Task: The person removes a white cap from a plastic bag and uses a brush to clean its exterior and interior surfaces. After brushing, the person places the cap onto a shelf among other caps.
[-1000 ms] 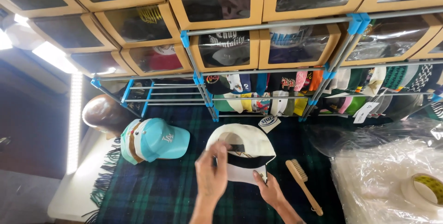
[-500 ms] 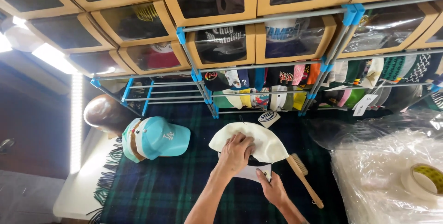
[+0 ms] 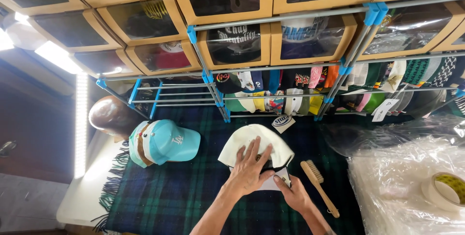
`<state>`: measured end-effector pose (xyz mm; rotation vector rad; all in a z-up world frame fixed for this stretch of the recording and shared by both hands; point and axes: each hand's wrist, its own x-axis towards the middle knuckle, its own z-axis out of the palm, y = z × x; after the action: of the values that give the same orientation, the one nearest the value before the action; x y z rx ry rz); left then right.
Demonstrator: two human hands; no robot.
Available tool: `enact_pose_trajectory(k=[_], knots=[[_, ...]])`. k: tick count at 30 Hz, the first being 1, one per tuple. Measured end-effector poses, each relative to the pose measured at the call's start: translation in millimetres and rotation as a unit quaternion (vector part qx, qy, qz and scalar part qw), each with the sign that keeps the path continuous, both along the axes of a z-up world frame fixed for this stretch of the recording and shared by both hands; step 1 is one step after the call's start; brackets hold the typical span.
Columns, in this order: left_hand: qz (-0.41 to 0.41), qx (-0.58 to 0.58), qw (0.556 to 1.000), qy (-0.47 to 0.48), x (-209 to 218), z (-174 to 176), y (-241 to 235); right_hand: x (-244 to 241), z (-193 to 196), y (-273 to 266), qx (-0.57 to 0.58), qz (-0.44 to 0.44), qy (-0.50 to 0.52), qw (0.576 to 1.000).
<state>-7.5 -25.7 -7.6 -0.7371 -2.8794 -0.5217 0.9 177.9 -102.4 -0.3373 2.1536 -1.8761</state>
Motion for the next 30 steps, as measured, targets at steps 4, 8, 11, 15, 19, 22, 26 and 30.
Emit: enact_pose_trajectory(k=[4,8,11,15,19,22,26,30], knots=[[0.015,-0.060,0.998,0.017,-3,-14,-9,-2,22,-1,0.013,0.016,-0.041,0.999],[0.023,-0.074,0.997,-0.026,2,-4,-11,-3,21,5,0.051,-0.008,-0.068,0.996],[0.007,-0.057,0.993,-0.105,3,8,-15,-1,28,5,0.092,0.006,-0.058,0.994],[-0.006,-0.031,0.999,0.001,-4,-7,-28,-4,37,5,0.068,0.014,-0.085,0.994],[0.055,0.088,0.989,-0.108,-15,2,-44,-14,32,12,0.027,0.001,-0.087,0.996],[0.127,0.159,0.976,-0.084,-27,19,-67,-13,28,20,0.042,-0.031,-0.174,0.983],[0.119,0.172,0.976,-0.063,-34,36,-78,-9,30,20,0.038,-0.039,-0.230,0.972],[0.048,0.128,0.977,-0.161,-19,52,-46,-8,25,17,0.123,-0.067,-0.249,0.958]])
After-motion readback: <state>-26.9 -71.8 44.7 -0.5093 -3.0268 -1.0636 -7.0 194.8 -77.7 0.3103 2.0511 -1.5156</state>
